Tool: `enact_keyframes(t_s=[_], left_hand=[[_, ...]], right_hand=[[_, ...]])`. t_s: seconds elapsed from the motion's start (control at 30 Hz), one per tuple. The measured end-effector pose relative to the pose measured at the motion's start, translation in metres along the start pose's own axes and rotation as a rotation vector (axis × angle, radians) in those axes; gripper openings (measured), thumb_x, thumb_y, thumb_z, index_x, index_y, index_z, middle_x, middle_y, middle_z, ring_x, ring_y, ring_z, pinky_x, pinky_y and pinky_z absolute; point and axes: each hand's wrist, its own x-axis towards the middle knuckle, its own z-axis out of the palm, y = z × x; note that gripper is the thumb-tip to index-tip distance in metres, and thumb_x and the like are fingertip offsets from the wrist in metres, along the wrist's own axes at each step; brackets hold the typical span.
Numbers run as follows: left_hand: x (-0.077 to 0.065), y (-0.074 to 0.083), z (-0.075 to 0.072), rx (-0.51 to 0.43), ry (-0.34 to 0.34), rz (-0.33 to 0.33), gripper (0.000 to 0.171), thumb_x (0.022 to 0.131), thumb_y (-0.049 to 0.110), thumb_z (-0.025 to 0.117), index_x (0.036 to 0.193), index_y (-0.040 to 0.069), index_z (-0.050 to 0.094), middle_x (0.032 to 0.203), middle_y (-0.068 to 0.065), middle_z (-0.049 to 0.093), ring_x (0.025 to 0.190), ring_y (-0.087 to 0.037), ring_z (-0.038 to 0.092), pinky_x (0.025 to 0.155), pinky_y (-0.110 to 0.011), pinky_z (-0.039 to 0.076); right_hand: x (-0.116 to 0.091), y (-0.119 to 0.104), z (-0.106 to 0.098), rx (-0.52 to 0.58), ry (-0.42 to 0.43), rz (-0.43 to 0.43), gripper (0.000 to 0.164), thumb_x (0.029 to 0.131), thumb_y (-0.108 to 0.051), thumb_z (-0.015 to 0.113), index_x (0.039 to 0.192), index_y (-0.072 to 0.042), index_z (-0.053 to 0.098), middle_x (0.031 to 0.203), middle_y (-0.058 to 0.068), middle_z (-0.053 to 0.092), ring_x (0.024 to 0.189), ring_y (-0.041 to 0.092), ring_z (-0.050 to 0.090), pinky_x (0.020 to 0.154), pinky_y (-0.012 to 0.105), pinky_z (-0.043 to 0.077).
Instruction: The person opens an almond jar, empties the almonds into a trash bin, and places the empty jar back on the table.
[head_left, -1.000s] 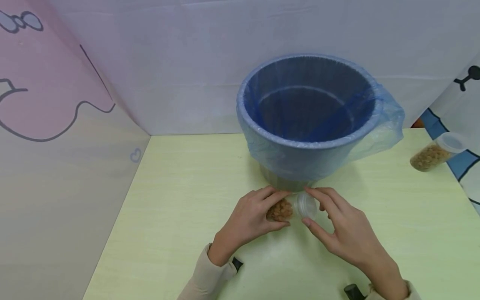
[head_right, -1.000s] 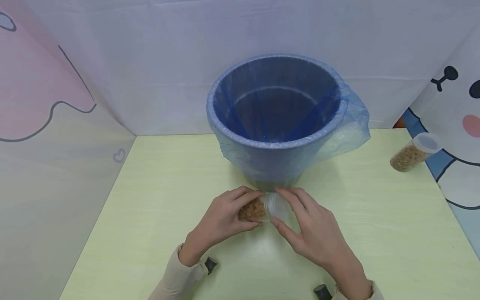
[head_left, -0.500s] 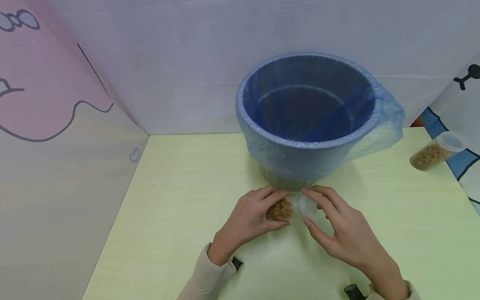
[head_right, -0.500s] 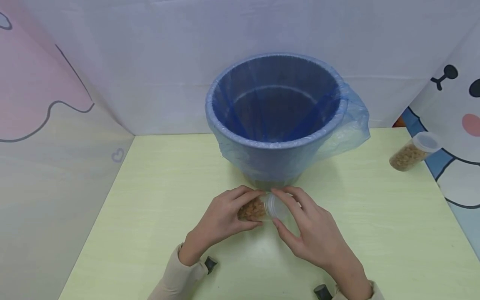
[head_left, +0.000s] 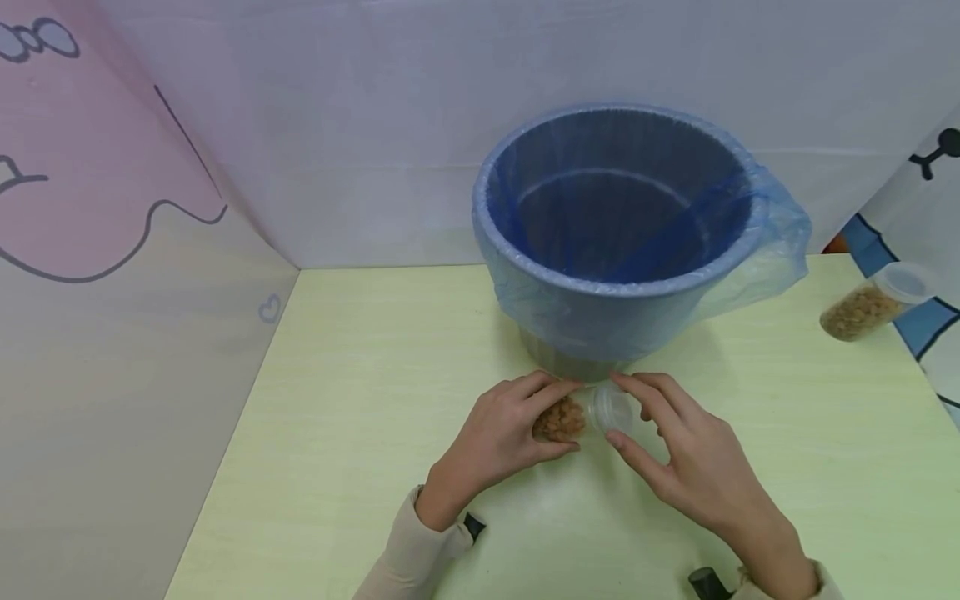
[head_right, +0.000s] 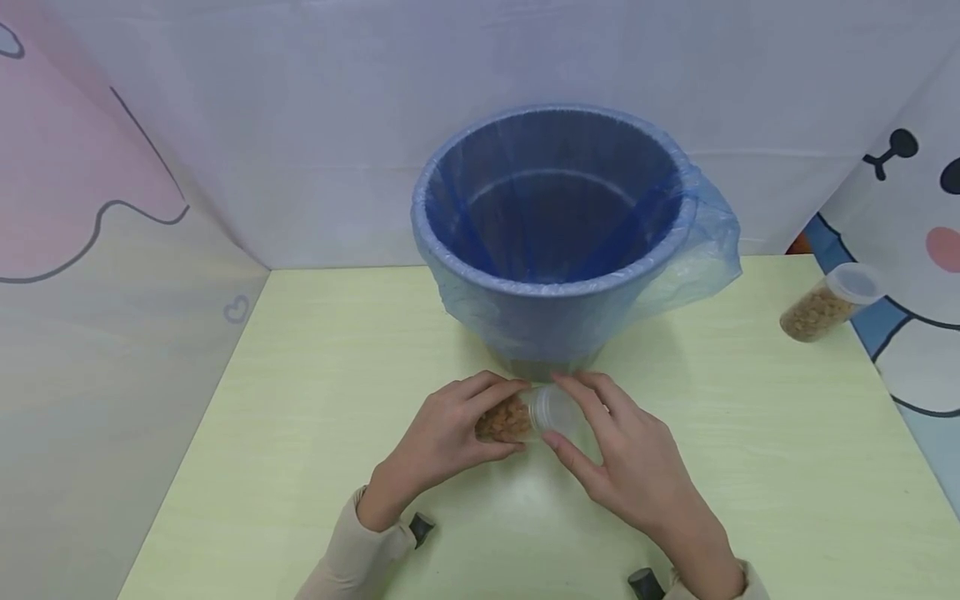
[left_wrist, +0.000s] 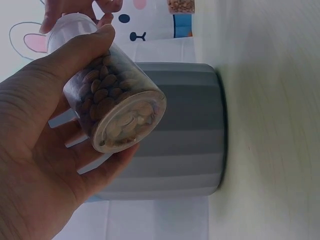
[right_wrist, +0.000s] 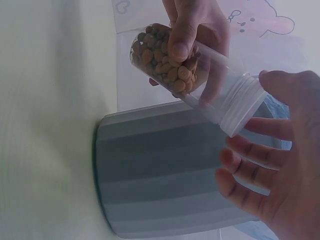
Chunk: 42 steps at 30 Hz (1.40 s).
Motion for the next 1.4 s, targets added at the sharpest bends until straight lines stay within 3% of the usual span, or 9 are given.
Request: enact_keyframes(t_s=[0.17,0.4,0.63,0.83,1.0,1.17,1.4], left_hand=[[0.0,-0.0002,0.0003,0.009,0.002,0.004,0.072,0.074,0.045,0.095,0.136,0.021,0.068,0.118,0.004,0.07,0.095,-0.014,0.071,0.084,-0.029,0.06],[0.0012,-0.0013,0.0016,0.014,-0.005,0.01,0.07,0.075,0.046,0.094,0.136,0.021,0.068,0.117,0.004,0.07,0.093,-0.013,0.071,0.083,-0.028,0.059],[0.0001,-0.0012,-0.0004,0.006,-0.007,0.005,0.071,0.076,0.046,0.094,0.136,0.021,0.068,0.119,0.005,0.069,0.097,-0.012,0.071,0.085,-0.028,0.059],[-0.0018,-0.0006,-0.0012,0.004,-0.009,0.004,0.071,0.076,0.045,0.094,0.137,0.021,0.067,0.12,0.005,0.069,0.096,-0.012,0.071,0.085,-0.028,0.059],[-0.0026,-0.0005,-0.0003,0.004,0.001,0.012,0.071,0.076,0.045,0.094,0.137,0.022,0.067,0.118,0.005,0.068,0.095,-0.012,0.07,0.083,-0.028,0.059],[-0.0022,-0.0005,-0.0002,0.004,0.002,0.014,0.071,0.076,0.046,0.093,0.138,0.022,0.066,0.118,0.006,0.068,0.096,-0.012,0.07,0.084,-0.028,0.059],[-0.0016,-0.0011,0.0002,0.008,-0.002,0.018,0.072,0.076,0.046,0.093,0.138,0.022,0.066,0.119,0.006,0.069,0.096,-0.012,0.07,0.085,-0.027,0.059]], right_hand=[[-0.0005,0.0001,-0.0005,0.01,-0.016,-0.012,0.055,0.1,-0.039,0.071,0.146,-0.013,0.058,0.134,0.002,0.062,0.088,0.009,0.063,0.064,0.024,0.052],[-0.001,0.0007,-0.0009,0.028,-0.039,-0.024,0.055,0.102,-0.04,0.066,0.149,-0.014,0.056,0.14,0.005,0.058,0.087,0.007,0.063,0.071,0.019,0.052],[-0.0003,-0.0022,-0.0027,0.06,-0.059,-0.028,0.066,0.092,-0.025,0.077,0.152,-0.014,0.053,0.145,0.009,0.055,0.081,0.004,0.062,0.071,0.013,0.051],[0.0,-0.0019,-0.002,0.007,-0.044,-0.01,0.068,0.093,-0.036,0.078,0.152,-0.013,0.052,0.142,0.008,0.057,0.087,0.009,0.064,0.064,0.023,0.054],[-0.0015,-0.0009,-0.0022,-0.035,-0.043,0.033,0.071,0.086,-0.029,0.085,0.149,-0.015,0.055,0.13,0.0,0.063,0.087,0.008,0.06,0.057,0.025,0.049],[-0.0025,-0.0008,-0.0028,-0.041,-0.043,0.031,0.068,0.084,-0.027,0.086,0.145,-0.016,0.058,0.121,-0.005,0.065,0.084,0.006,0.059,0.058,0.025,0.05],[-0.0035,0.0,-0.0044,-0.036,-0.044,0.006,0.066,0.087,-0.029,0.084,0.147,-0.017,0.058,0.128,-0.002,0.064,0.088,0.008,0.063,0.065,0.027,0.055]])
